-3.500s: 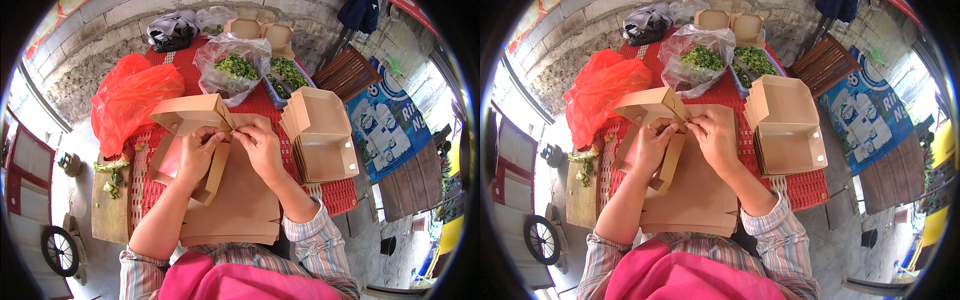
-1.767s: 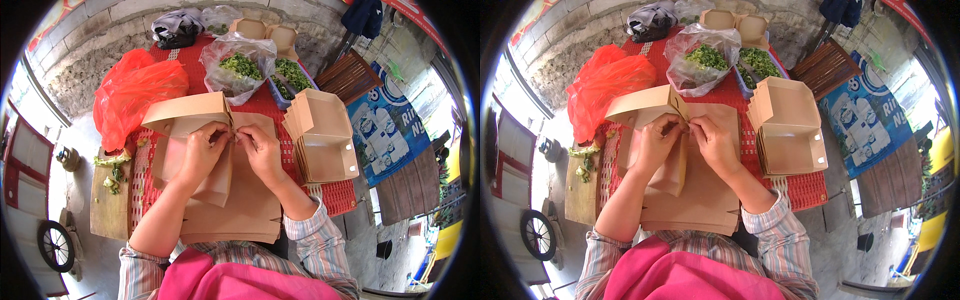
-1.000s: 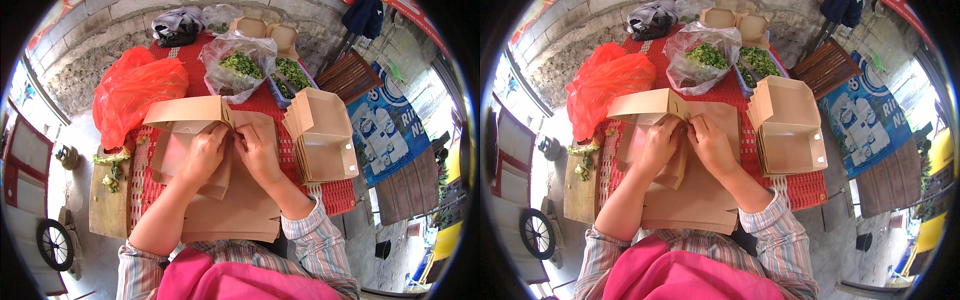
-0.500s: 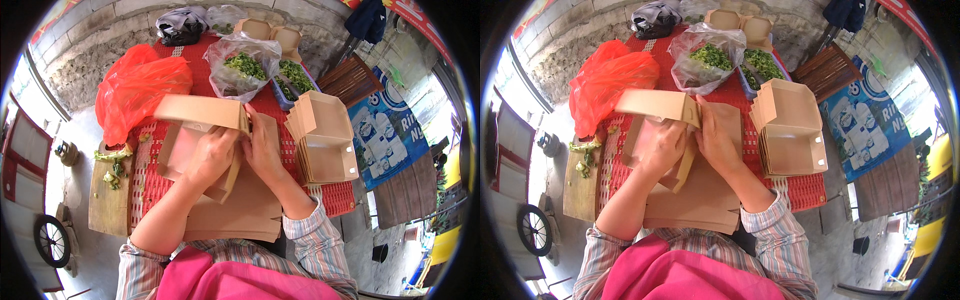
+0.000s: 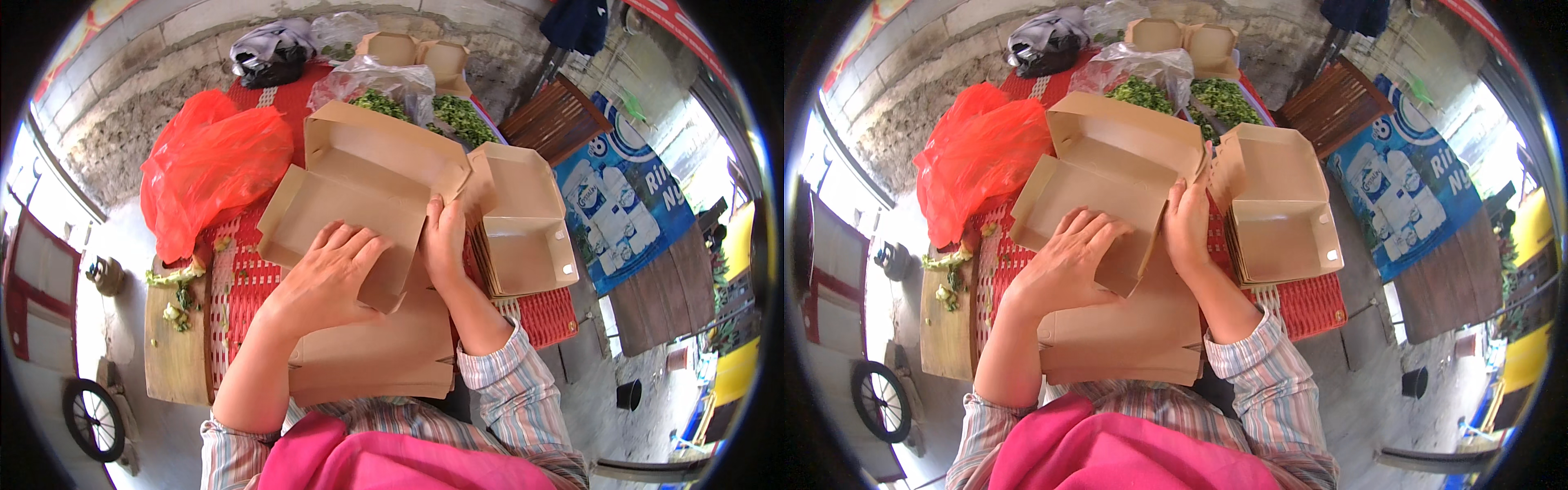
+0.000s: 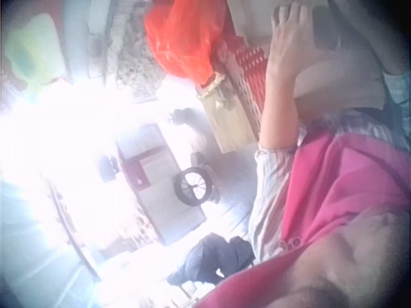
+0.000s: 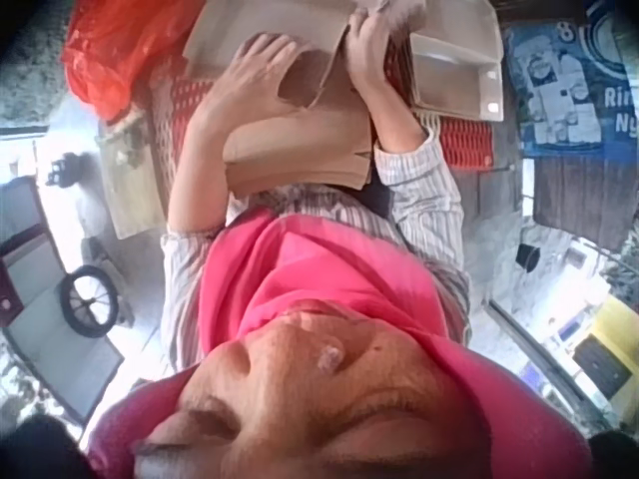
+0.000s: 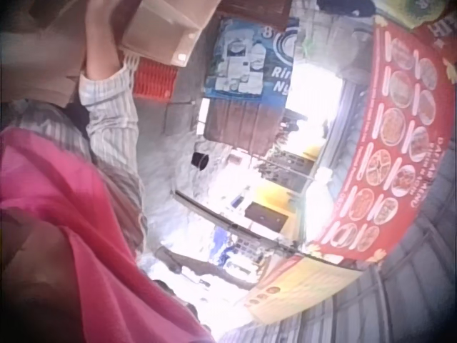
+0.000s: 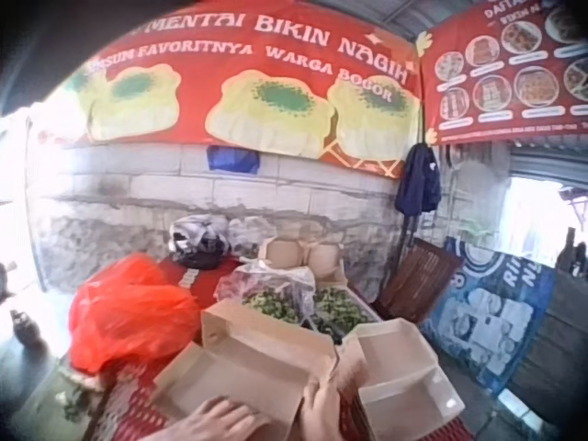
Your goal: The person assembles flat-packed cardboard food containers by hand. They fold the sides and lock the tabs to form the box shape, then stack the finished units on a red table next to bags of green vegetables.
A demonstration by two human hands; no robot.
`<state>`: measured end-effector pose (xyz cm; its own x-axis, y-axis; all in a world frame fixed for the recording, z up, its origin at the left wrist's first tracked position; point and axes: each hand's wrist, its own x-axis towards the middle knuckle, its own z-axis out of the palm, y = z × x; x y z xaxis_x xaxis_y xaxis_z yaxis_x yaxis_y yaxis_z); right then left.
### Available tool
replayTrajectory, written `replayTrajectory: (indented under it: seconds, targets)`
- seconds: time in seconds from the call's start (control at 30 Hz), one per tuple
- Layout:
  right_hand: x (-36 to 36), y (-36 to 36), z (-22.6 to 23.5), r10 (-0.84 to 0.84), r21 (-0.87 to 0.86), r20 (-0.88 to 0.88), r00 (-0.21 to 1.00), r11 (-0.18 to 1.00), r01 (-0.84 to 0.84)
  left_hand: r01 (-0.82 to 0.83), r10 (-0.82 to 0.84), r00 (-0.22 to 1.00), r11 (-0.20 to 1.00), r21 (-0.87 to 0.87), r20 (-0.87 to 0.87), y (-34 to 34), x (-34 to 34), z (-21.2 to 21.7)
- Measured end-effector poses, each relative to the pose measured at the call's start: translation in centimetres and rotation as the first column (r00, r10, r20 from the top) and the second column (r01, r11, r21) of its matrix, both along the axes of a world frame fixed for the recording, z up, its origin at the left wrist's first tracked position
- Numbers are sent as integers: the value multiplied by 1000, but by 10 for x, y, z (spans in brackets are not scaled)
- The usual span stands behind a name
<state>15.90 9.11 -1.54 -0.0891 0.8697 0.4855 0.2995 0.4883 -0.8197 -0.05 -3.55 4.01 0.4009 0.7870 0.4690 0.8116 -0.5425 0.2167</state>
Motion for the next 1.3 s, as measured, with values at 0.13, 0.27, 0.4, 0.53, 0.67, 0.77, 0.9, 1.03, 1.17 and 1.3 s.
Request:
replayTrajectory:
  seconds: [0.13, 0.27, 0.4, 0.53, 0.67, 0.77, 0.9, 1.03, 1.17, 1.3]
  targets:
    - [3, 4, 0, 100, -66, -123, 987, 992, -109, 63, -64, 998, 996, -67, -15, 10, 1, -3]
    - [0, 4, -2, 237, -394, -130, 963, 879, -270, 85, -72, 991, 990, -114, 112, 23, 5, -25]
    - [-1, 2, -9, 316, -498, -57, 947, 813, -301, 55, -49, 997, 994, -99, 58, 24, 9, -30]
    - [6, 2, 8, 337, -574, -147, 930, 737, -358, 26, -25, 999, 999, 23, -44, 24, 19, -27]
    - [-1, 4, -8, 336, -527, -373, 865, 691, -495, -26, 29, 999, 991, 134, -22, 26, 20, -31]
    - [1, 1, -4, 376, -589, -346, 859, 625, -511, -98, 102, 995, 979, 178, -14, 23, 27, -29]
    - [8, -6, 11, 305, -630, -526, 794, 488, -605, -112, 95, 991, 972, 208, 90, 21, 33, -32]
    - [6, -1, 3, 326, -511, -550, 769, 596, -619, -226, 155, 935, 954, 196, 320, 22, 27, -35]
    - [-2, -7, -1, 370, -196, -283, 885, 881, -431, -262, 247, 884, 965, -18, 397, 23, 32, -33]
    - [-3, -17, 9, 305, 246, 13, 952, 922, -298, -312, 304, 826, 948, -64, 474, 26, 31, -39]
